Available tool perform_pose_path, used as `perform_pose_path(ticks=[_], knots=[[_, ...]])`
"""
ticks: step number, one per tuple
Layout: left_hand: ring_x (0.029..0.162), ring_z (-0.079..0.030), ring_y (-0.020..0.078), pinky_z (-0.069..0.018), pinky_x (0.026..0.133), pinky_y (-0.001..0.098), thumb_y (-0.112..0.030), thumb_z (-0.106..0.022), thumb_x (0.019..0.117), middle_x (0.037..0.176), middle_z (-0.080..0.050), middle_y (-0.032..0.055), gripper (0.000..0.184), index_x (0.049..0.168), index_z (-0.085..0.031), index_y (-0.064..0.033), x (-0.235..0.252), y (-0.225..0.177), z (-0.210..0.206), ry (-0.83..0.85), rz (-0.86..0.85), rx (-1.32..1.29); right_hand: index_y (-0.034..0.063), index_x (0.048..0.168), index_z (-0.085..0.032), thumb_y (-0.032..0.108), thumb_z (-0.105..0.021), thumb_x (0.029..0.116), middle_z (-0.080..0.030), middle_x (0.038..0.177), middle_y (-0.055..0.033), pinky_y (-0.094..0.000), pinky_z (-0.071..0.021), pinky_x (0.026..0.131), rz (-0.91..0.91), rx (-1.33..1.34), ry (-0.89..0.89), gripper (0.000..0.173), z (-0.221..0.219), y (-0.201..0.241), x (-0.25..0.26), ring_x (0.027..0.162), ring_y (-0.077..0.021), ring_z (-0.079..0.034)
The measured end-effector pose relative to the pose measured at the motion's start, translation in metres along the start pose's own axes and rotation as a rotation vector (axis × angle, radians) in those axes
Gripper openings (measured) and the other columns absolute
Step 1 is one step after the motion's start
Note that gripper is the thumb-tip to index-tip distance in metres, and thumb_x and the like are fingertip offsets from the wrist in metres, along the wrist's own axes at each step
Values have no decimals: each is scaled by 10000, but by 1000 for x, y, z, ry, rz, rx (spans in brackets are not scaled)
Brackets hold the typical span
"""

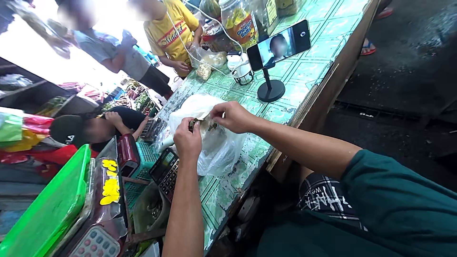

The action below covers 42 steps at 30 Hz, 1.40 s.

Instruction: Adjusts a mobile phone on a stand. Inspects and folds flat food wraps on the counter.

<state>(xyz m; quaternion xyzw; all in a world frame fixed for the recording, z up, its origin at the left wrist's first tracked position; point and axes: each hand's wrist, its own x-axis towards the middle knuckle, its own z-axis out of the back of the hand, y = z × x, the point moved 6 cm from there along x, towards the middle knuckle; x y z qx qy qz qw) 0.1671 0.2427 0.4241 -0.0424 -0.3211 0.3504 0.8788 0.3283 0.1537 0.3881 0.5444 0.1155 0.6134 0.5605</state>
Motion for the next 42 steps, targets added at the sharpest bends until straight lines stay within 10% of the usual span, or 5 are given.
perform_pose_path(ticks=[11, 16, 22, 30, 42], knots=[[1112, -681, 263, -562, 944, 504, -133, -663, 977, 1277, -686, 97, 267, 1237, -707, -89, -10, 0, 3, 215, -44, 169, 119, 1203, -742, 74, -574, 1005, -712, 1022, -69, -451, -575, 878, 25, -214, 119, 263, -19, 3, 5, 954, -209, -689], [1004, -716, 235, -565, 917, 508, -171, -632, 1023, 1129, -748, 86, 202, 1168, -756, -106, -4, 13, 16, 221, -3, 149, 131, 1225, -739, 98, -605, 992, -707, 1029, -61, -441, -575, 868, 28, -210, 135, 271, -23, 5, 3, 933, -195, -684], [759, -674, 218, -541, 730, 514, -237, -629, 1034, 817, -713, 69, 189, 959, -757, -120, 4, 17, 22, 250, 70, 120, 114, 1079, -761, 119, -632, 965, -706, 973, -55, -449, -584, 843, 54, -231, 29, 173, -24, 2, -11, 934, -207, -689], [809, -701, 216, -558, 769, 523, -215, -638, 1024, 882, -741, 60, 152, 1015, -770, -141, 1, 14, 20, 246, 77, 114, 91, 933, -718, 283, -787, 881, -683, 884, -58, -438, -572, 747, 94, -393, -142, 210, -48, 2, -14, 874, -240, -675], [987, -720, 255, -601, 862, 499, -55, -675, 933, 1122, -733, 107, 192, 1116, -735, -61, -22, -11, 13, 106, -156, 106, 75, 904, -737, 135, -727, 877, -700, 886, -68, -456, -590, 751, 50, -327, -109, 66, -50, 9, -10, 855, -230, -692]])
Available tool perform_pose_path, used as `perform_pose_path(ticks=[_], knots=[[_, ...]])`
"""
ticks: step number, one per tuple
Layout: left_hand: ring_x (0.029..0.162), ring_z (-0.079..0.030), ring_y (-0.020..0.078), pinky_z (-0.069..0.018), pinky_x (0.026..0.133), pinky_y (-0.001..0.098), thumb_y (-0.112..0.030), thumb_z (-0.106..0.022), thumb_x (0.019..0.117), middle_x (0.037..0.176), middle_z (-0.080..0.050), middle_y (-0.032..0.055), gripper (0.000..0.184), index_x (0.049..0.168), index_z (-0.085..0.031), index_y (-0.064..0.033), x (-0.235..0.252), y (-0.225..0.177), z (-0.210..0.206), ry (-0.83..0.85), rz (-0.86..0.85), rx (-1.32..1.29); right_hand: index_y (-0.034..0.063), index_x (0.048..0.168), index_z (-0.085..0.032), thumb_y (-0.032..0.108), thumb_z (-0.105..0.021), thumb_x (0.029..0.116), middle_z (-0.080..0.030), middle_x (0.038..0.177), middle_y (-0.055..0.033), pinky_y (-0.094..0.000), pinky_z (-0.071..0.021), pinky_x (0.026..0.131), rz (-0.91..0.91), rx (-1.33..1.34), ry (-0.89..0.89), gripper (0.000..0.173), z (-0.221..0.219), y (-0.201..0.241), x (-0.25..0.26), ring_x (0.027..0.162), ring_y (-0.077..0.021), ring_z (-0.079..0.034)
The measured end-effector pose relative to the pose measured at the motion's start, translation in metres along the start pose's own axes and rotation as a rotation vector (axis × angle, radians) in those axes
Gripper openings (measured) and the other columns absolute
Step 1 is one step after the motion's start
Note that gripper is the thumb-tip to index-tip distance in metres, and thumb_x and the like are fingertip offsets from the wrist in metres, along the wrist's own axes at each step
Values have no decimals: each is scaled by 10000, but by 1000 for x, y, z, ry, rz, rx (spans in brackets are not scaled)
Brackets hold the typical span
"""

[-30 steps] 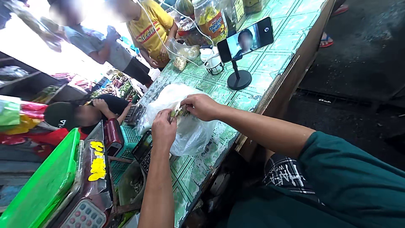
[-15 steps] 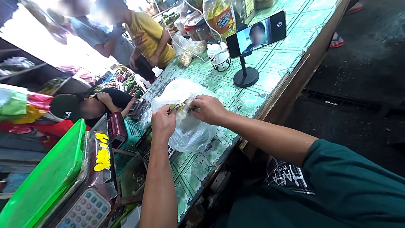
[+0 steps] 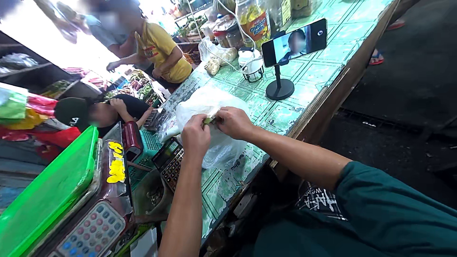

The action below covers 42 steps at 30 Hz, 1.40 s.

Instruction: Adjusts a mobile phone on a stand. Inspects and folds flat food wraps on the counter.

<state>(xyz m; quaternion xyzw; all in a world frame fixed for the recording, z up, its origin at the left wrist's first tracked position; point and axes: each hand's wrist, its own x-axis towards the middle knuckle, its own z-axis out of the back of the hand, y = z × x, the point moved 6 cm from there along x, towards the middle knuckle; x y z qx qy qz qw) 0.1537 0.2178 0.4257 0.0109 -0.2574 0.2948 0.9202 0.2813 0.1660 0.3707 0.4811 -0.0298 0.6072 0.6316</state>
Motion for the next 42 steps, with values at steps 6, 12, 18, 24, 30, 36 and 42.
perform_pose_path(ticks=[6, 12, 18, 24, 30, 36, 42], knots=[[1273, -581, 304, -512, 1033, 482, -58, -618, 937, 1363, -629, 120, 161, 944, -775, -94, -2, -1, -24, -64, -337, -18, 90, 911, -759, 188, -672, 993, -726, 828, -36, -434, -588, 758, -173, 277, 25, 155, 4, -19, 6, 776, -161, -696], [1191, -639, 267, -541, 993, 451, -88, -632, 942, 1291, -680, 100, 159, 935, -791, -89, 6, 8, -21, -78, -256, -12, 83, 958, -742, 192, -632, 1025, -713, 818, -19, -334, -582, 697, -238, 514, -103, 168, 0, -46, -5, 720, -99, -670], [1244, -606, 312, -531, 1001, 503, -153, -737, 915, 1334, -645, 122, 150, 1050, -785, -106, 9, -10, -23, 74, -271, 110, 71, 1202, -686, 130, -785, 875, -681, 967, -71, -394, -598, 831, 9, 306, -137, 346, -13, -48, -25, 880, -188, -668], [1131, -694, 262, -586, 920, 439, -127, -649, 958, 1260, -709, 103, 151, 881, -764, -66, 14, -7, -20, -13, -345, 138, 86, 1142, -732, 167, -766, 902, -704, 989, -65, -366, -598, 861, 107, 197, -218, 256, -14, -49, -39, 961, -194, -686], [1086, -698, 220, -577, 909, 443, -125, -669, 954, 1244, -711, 70, 123, 884, -748, -60, 21, -3, -14, 43, -260, 77, 106, 1113, -771, 137, -719, 924, -711, 976, -47, -339, -575, 853, 172, 246, -240, 198, -14, -39, -36, 956, -184, -670], [1115, -690, 188, -575, 932, 440, -114, -707, 947, 1266, -702, 53, 81, 899, -746, -62, 26, -4, -10, 73, -188, 15, 79, 1010, -771, 134, -712, 947, -682, 899, -42, -343, -591, 776, -180, 473, -100, 102, -3, -26, -24, 835, -138, -669], [1125, -688, 164, -576, 964, 417, -93, -680, 968, 1294, -694, 44, 98, 952, -771, -62, 25, 4, -5, 120, -152, -92, 90, 1083, -754, 112, -730, 932, -684, 943, -33, -317, -587, 761, -236, 517, -92, 155, -4, -19, -13, 824, -114, -661]])
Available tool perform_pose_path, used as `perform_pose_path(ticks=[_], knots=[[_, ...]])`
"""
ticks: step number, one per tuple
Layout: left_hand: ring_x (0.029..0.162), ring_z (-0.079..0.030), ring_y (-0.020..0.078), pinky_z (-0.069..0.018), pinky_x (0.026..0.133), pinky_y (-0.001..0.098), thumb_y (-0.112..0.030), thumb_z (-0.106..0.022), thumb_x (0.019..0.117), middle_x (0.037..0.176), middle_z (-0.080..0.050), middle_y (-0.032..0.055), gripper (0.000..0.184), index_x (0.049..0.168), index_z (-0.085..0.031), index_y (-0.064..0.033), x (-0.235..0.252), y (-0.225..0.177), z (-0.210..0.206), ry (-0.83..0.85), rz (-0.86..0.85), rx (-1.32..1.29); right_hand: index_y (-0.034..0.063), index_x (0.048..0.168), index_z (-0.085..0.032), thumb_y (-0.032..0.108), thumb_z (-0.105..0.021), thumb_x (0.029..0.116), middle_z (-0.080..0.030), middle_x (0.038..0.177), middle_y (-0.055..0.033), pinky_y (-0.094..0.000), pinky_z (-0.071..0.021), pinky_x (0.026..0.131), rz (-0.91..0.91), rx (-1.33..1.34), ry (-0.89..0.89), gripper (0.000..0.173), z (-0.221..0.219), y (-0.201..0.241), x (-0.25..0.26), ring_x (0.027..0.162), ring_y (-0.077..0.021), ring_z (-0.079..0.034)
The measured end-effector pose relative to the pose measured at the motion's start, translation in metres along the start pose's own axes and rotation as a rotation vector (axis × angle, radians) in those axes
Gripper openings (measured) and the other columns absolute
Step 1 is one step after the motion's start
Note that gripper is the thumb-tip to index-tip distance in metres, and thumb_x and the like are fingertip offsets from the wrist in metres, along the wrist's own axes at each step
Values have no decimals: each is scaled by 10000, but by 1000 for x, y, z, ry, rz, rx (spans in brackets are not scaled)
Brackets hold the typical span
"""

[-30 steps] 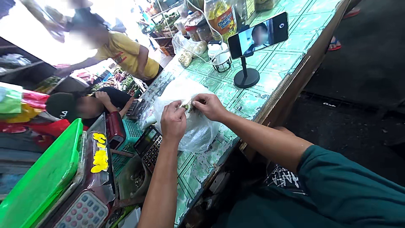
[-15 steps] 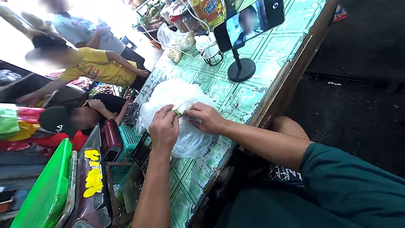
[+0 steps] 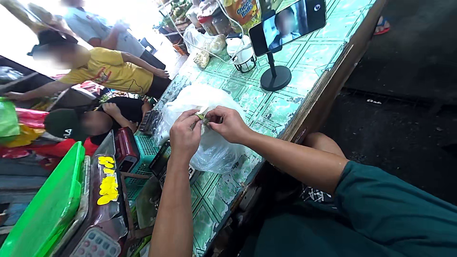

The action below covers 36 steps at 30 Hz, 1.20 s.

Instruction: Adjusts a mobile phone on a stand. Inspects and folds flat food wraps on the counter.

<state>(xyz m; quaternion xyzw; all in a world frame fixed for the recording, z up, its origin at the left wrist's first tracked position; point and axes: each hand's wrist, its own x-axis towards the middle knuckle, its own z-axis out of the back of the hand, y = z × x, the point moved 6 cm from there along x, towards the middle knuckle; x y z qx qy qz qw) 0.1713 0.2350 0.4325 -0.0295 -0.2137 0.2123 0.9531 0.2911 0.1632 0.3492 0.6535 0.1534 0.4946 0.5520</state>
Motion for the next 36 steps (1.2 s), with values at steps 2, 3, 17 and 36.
perform_pose_path(ticks=[2, 3, 17, 36], knots=[[1120, -689, 151, -574, 964, 399, -74, -668, 964, 1290, -698, 43, 108, 923, -766, -57, -2, 3, 2, -3, 2, -33, 91, 1125, -751, 85, -724, 922, -684, 950, -38, -318, -587, 751, 42, -10, -2, 205, -2, -2, -1, 814, -118, -657], [1123, -689, 148, -572, 971, 393, -61, -667, 959, 1278, -704, 48, 109, 910, -765, -55, -2, 3, 3, -15, 0, -45, 90, 1117, -752, 68, -717, 916, -678, 941, -41, -316, -585, 735, 69, -16, -4, 206, -3, -3, -2, 799, -120, -651], [1139, -664, 314, -568, 940, 520, -263, -826, 876, 1274, -667, 132, 295, 1025, -720, -31, -3, -12, -10, 16, -17, 187, 93, 953, -769, 76, -735, 892, -709, 954, -46, -363, -579, 838, 328, -229, -48, 72, 0, -8, -15, 928, -181, -669], [1001, -712, 247, -610, 884, 463, -25, -769, 856, 1114, -701, 142, 327, 1153, -632, -17, -15, 18, -1, -197, 102, -35, 58, 1151, -709, 66, -612, 979, -720, 1043, -67, -336, -611, 760, 86, 14, -69, 198, 29, 3, 3, 891, -139, -704]])
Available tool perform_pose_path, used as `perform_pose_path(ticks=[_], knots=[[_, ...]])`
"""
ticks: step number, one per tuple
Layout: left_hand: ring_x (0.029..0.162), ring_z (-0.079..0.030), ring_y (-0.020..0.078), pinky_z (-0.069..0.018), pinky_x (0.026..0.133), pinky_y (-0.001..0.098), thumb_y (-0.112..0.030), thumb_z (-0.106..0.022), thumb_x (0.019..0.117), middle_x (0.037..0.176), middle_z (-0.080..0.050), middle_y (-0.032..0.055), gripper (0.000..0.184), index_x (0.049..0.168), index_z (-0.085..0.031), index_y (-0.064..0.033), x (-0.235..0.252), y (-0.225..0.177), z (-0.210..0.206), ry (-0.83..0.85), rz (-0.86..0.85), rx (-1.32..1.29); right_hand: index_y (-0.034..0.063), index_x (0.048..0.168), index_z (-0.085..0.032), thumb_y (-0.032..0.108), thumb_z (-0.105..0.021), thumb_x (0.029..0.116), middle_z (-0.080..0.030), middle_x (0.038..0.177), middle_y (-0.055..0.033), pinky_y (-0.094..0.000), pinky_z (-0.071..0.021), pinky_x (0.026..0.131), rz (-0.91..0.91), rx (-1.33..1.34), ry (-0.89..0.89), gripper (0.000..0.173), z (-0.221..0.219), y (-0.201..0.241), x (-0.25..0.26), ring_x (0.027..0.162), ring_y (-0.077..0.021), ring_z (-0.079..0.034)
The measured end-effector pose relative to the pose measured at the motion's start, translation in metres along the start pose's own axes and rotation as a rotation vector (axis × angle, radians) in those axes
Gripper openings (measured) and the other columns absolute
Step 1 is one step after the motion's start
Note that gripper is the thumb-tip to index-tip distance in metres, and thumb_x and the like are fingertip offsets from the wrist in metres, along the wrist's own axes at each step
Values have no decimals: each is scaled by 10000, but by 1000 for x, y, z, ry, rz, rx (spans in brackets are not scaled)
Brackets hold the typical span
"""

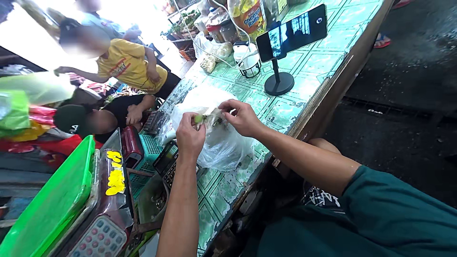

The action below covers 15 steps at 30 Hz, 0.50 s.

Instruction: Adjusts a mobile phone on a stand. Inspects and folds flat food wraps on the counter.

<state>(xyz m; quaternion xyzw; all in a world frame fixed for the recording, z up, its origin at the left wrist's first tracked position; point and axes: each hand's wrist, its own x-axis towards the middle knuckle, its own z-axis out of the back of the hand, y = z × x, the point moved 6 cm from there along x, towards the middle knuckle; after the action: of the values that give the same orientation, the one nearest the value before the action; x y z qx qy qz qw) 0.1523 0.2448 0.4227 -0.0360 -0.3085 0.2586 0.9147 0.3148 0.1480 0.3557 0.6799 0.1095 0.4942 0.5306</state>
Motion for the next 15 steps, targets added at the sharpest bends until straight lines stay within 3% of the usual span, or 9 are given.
perform_pose_path(ticks=[2, 6, 11, 13, 15], knots=[[1039, -713, 291, -604, 899, 501, -56, -794, 847, 1157, -701, 164, 397, 1211, -643, -11, -7, 5, 0, 18, -7, 70, 58, 1213, -679, 66, -615, 971, -725, 1058, -69, -341, -605, 740, -17, 6, 2, 250, 0, 2, -2, 903, -146, -706], [1128, -702, 274, -574, 961, 498, -70, -644, 964, 1243, -714, 128, 275, 1228, -714, -47, -15, 14, 1, 43, -61, 168, 69, 1237, -666, 70, -636, 962, -719, 1153, -67, -369, -615, 826, 11, -56, 40, 276, -2, 11, -2, 1022, -158, -707], [970, -730, 211, -589, 892, 469, -124, -639, 1009, 1108, -757, 97, 200, 1163, -757, -72, -6, 24, 14, 90, 62, 25, 70, 1194, -706, 91, -683, 947, -714, 1190, -84, -434, -567, 978, 50, -205, 109, 249, -11, 20, -3, 1140, -211, -671], [920, -727, 185, -592, 857, 457, -149, -652, 1010, 1061, -763, 75, 169, 1119, -769, -91, -2, 25, 17, 114, 77, 2, 86, 1252, -699, 180, -693, 946, -701, 1241, -95, -481, -507, 1066, 58, -329, 164, 321, -12, 19, 13, 1231, -262, -622], [951, -732, 172, -596, 884, 449, -166, -641, 1021, 1086, -765, 61, 181, 1136, -768, -106, -2, 25, 17, 122, 46, 7, 70, 1360, -634, 257, -668, 967, -643, 1363, -139, -524, -446, 1139, 44, -415, 185, 436, -4, 17, 47, 1340, -312, -555]])
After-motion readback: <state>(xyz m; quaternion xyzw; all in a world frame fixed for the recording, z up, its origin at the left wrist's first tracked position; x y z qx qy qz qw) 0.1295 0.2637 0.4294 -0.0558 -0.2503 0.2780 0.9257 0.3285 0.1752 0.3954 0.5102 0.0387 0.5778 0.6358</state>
